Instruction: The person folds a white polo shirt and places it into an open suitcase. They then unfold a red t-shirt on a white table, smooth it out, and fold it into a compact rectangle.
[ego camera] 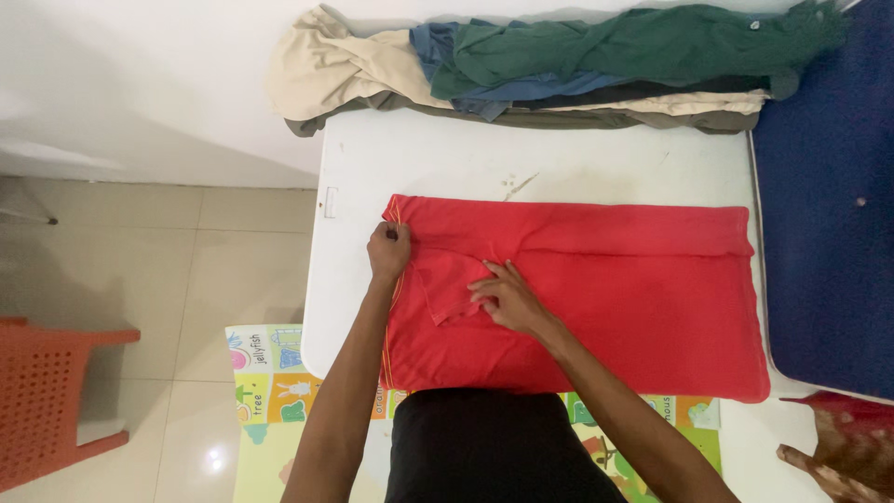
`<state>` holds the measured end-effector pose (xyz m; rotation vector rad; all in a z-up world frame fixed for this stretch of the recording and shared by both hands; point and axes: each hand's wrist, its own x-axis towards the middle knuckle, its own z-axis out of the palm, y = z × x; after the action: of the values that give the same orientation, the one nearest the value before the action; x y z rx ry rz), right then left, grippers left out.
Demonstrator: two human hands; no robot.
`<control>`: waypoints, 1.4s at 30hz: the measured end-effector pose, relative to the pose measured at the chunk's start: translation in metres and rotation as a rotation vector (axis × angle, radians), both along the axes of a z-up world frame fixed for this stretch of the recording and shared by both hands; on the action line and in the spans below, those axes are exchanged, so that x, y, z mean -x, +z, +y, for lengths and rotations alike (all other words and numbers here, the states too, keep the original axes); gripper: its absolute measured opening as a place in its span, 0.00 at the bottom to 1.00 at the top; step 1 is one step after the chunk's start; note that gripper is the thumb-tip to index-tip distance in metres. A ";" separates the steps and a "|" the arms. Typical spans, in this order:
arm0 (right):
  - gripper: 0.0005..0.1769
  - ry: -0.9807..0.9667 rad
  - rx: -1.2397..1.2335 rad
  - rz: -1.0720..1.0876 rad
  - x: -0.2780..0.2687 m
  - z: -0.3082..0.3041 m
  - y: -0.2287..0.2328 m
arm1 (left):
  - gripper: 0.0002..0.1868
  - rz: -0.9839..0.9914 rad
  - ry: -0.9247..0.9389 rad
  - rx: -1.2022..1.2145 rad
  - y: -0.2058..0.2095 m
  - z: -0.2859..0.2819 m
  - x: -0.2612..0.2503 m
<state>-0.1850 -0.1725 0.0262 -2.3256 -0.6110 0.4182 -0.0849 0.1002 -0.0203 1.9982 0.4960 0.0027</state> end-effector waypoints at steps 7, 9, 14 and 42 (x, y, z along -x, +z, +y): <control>0.11 -0.093 -0.109 0.189 -0.017 -0.015 0.021 | 0.20 0.016 -0.008 -0.031 -0.002 0.016 -0.005; 0.13 -0.115 -0.025 0.216 -0.023 -0.004 0.032 | 0.21 0.040 0.051 -0.027 0.002 0.021 -0.010; 0.11 -0.153 -0.083 -0.161 -0.041 0.040 0.033 | 0.24 -0.065 0.060 -0.177 0.002 0.028 -0.023; 0.08 -0.086 -0.209 -0.085 -0.070 0.102 0.005 | 0.06 -0.284 -0.109 -0.210 -0.001 0.033 -0.061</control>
<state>-0.1155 -0.0701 0.0316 -2.1681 -0.5641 0.2055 -0.0244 0.1331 -0.0214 2.1824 0.2105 0.2780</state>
